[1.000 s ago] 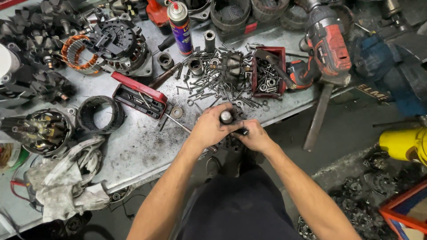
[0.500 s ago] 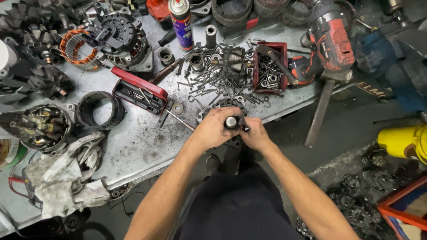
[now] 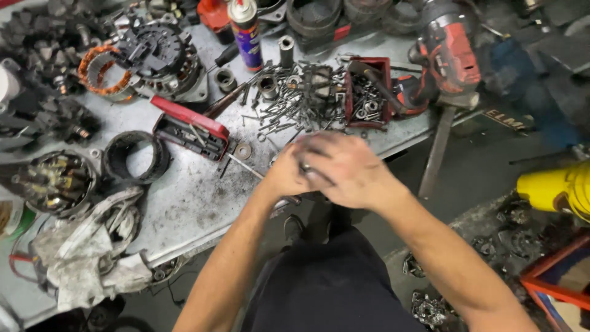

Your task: The person uses a hammer to tap a cylindrical metal component, then wipes it with a cloth. They walk to a bench grinder and grind the component's surface, rotating it to work on different sides.

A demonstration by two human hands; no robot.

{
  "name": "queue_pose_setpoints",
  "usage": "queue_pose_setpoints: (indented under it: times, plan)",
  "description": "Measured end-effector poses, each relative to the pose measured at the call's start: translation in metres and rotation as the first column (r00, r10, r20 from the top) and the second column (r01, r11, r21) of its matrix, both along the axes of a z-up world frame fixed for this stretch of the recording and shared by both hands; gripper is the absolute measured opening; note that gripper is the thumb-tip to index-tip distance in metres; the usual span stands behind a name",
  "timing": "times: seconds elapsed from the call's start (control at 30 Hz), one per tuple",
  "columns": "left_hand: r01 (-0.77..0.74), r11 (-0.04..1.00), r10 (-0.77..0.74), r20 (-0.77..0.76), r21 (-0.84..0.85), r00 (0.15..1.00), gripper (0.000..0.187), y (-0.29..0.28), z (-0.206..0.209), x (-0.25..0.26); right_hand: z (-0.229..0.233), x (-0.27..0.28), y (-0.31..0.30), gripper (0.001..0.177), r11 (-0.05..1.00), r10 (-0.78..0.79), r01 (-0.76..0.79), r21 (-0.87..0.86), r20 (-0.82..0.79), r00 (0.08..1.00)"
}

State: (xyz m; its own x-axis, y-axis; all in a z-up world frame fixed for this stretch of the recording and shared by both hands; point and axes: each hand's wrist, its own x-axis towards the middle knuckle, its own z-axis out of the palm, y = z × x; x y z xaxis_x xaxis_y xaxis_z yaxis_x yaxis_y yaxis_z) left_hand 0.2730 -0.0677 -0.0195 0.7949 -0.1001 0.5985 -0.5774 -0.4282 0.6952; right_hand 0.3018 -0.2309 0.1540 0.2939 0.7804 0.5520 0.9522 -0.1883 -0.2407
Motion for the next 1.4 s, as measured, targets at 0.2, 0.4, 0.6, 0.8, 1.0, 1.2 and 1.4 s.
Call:
queue_pose_setpoints:
  times: [0.2,0.4,0.6,0.8,1.0,1.2,1.4]
  plan:
    - [0.084,0.977,-0.128,-0.226,-0.196,0.966,0.034,-0.018,0.013,0.009,-0.030,-0.007,-0.010,0.038,0.997,-0.027,0.012,-0.079,-0.197,0.980]
    - [0.042,0.952,-0.146,-0.328,-0.303,0.933,0.030,-0.035,0.015,0.005,-0.085,0.126,-0.062,0.050,0.543,-0.727,0.694,-0.473,0.149,0.671]
    - [0.096,0.965,-0.173,-0.316,-0.244,0.933,0.033,-0.030,0.039,0.003,-0.201,0.215,-0.082,0.024,0.376,-0.889,0.592,-0.713,-0.097,0.448]
    - [0.458,0.773,-0.611,-0.322,-0.439,0.723,0.035,-0.007,0.059,0.011,-0.163,0.206,-0.097,0.045,0.284,-0.941,0.494,-0.822,-0.141,0.307]
    - [0.296,0.849,-0.468,-0.363,-0.438,0.806,0.025,-0.024,0.010,0.019,0.008,0.042,-0.081,0.041,0.729,-0.586,0.535,-0.427,-0.793,0.167]
    - [0.282,0.901,-0.366,-0.231,-0.330,0.901,0.016,-0.024,0.040,0.010,0.038,0.003,-0.103,0.041,0.750,-0.656,0.274,-0.602,-0.730,0.192]
    - [0.237,0.922,-0.318,-0.248,-0.304,0.915,0.014,-0.026,0.039,0.006,0.093,-0.009,-0.098,0.039,0.969,-0.245,0.139,-0.202,-0.847,0.472]
